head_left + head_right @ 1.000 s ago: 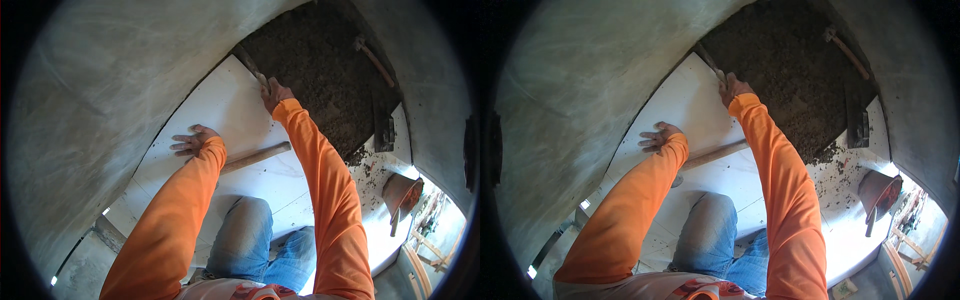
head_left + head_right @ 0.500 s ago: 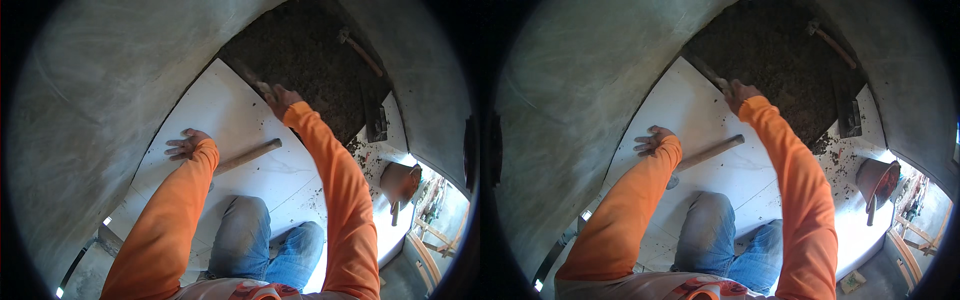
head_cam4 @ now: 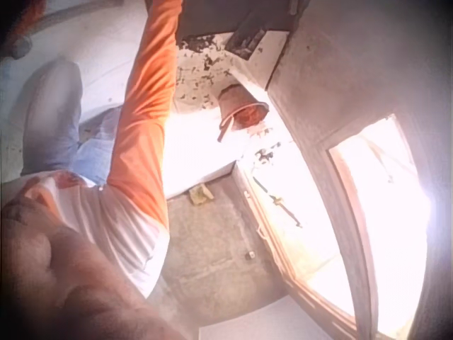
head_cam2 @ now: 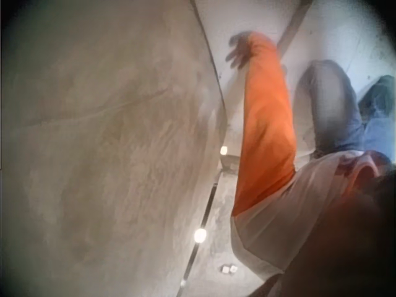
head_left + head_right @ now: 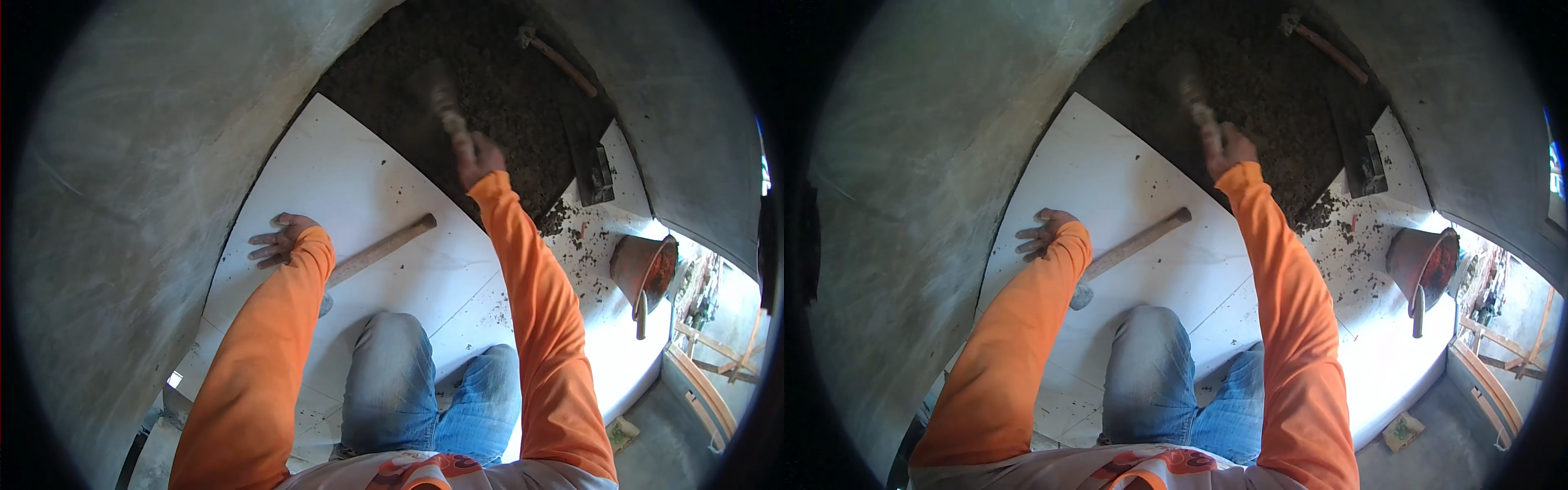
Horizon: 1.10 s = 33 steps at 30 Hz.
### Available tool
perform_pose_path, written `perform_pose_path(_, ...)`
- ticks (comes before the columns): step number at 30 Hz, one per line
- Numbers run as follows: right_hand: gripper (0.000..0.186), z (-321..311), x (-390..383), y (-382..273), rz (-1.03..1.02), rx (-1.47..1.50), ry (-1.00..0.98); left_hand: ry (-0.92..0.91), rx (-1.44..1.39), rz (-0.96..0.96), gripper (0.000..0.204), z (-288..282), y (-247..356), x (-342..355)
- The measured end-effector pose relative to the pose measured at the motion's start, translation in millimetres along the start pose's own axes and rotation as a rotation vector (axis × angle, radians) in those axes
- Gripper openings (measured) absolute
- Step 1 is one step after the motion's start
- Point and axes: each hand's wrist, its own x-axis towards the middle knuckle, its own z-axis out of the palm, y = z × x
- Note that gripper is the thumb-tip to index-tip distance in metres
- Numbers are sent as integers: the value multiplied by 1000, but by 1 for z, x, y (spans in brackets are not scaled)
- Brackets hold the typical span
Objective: The person installs a floor tile by positioning it onto mortar, using a trowel to scrape the edges, and tapping it into place with a rubber mallet.
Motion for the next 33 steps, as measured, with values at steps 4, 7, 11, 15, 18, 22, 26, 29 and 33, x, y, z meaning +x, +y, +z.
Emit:
perform_pose_path(4,40,-54,-55,31,390,-155,483,-42,576,95,68,-19,-17,19)
perform_pose_path(7,43,-87,-142,126,515,-307,482,-94,992,166,69,-28,-30,38)
perform_pose_path(11,50,-107,-241,222,634,-443,409,-221,1572,287,72,-22,-13,8)
perform_pose_path(15,52,-92,-254,246,556,-724,585,-489,1929,481,72,-8,5,-9)
perform_pose_path(18,56,-52,-226,146,134,-227,533,-783,1978,674,71,-3,20,-5)
perform_pose_path(22,63,8,-236,48,-207,-178,144,-970,1947,814,67,-6,21,-10)
perform_pose_path(26,73,14,-240,101,-278,-282,-234,-1040,1957,912,65,-8,11,-6)
perform_pose_path(29,73,-16,-216,121,-28,-430,-174,-1089,1967,935,65,-19,25,-1)
perform_pose_path(33,69,-23,-220,159,152,-417,140,-1080,1953,937,64,-16,21,-5)
